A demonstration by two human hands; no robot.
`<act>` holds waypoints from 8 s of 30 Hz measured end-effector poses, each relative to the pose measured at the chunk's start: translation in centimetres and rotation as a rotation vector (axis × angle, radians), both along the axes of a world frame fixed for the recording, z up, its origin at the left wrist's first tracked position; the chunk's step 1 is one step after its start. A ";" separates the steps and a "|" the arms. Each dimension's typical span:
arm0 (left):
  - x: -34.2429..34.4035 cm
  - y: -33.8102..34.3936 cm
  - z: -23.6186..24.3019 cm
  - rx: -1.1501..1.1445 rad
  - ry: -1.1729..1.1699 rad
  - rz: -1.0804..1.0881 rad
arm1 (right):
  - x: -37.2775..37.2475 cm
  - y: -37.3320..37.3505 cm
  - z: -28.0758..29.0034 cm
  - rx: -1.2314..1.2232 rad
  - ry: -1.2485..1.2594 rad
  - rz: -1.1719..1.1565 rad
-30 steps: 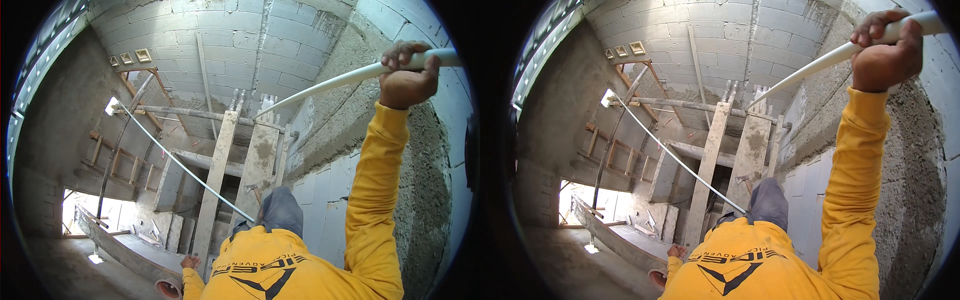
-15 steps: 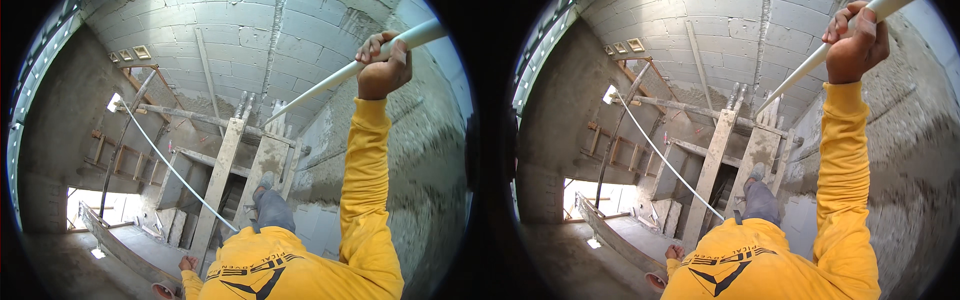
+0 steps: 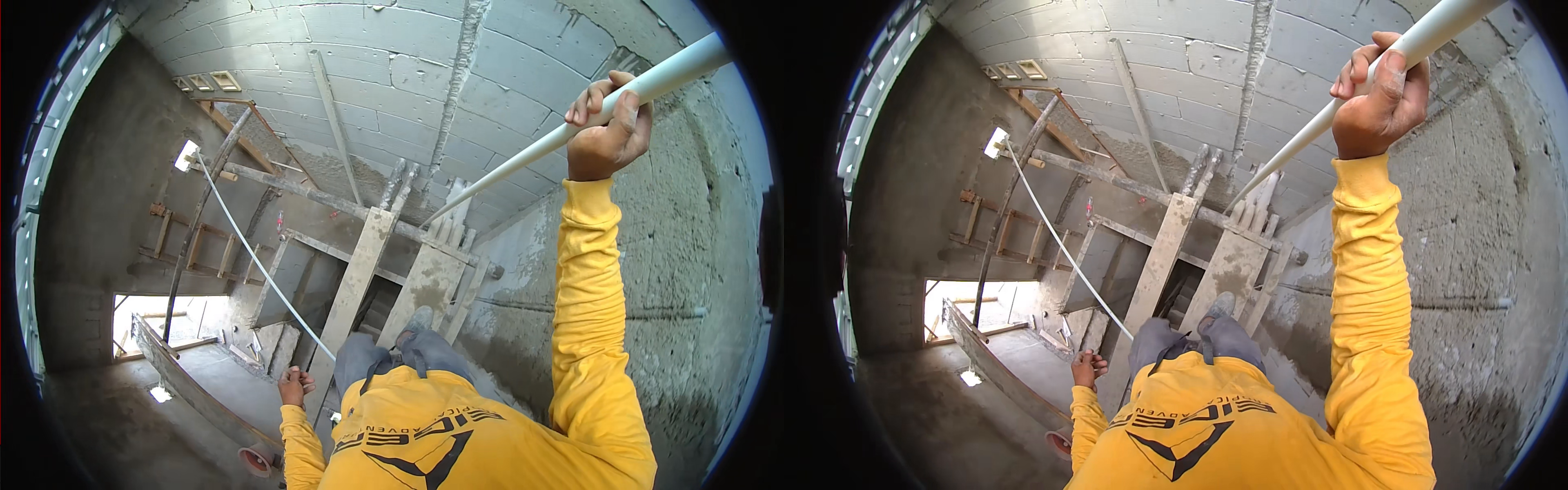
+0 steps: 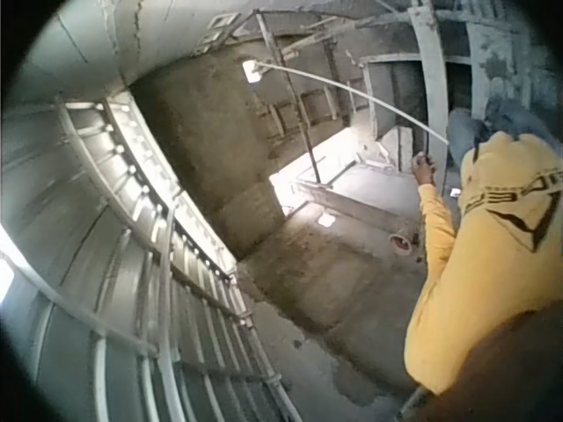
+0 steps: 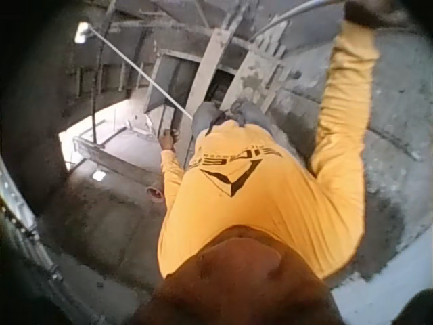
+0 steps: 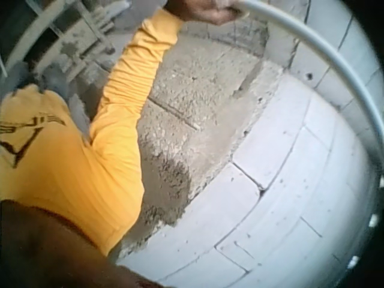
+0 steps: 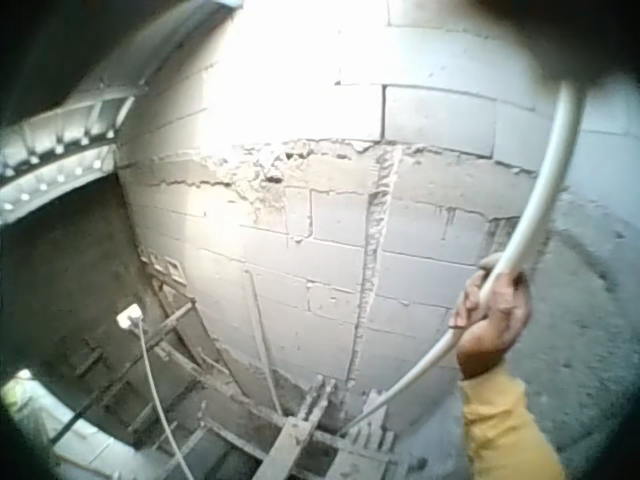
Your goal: The person applies adhesive from a can to a PVC pipe fitting and attaches it onto a PVC pipe by hand. The person then aligns the pipe along a wall groove and positions long pipes across the scaffolding.
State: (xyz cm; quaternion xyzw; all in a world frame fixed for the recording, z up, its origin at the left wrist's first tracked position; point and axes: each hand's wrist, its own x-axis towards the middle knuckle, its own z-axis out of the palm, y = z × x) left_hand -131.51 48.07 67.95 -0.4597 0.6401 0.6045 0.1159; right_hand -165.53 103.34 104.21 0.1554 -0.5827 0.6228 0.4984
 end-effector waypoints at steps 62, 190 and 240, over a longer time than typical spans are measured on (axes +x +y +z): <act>-86.6 56.0 44.5 -0.549 1.911 -1.216 | -42.8 12.7 -5.1 0.501 -0.689 -0.564; -86.0 55.9 48.5 -0.468 1.812 -1.146 | -43.1 10.4 -1.9 0.245 -0.611 -0.599; -86.0 56.0 47.9 -0.669 1.816 -1.141 | 21.9 2.8 -43.6 1.041 -2.535 0.629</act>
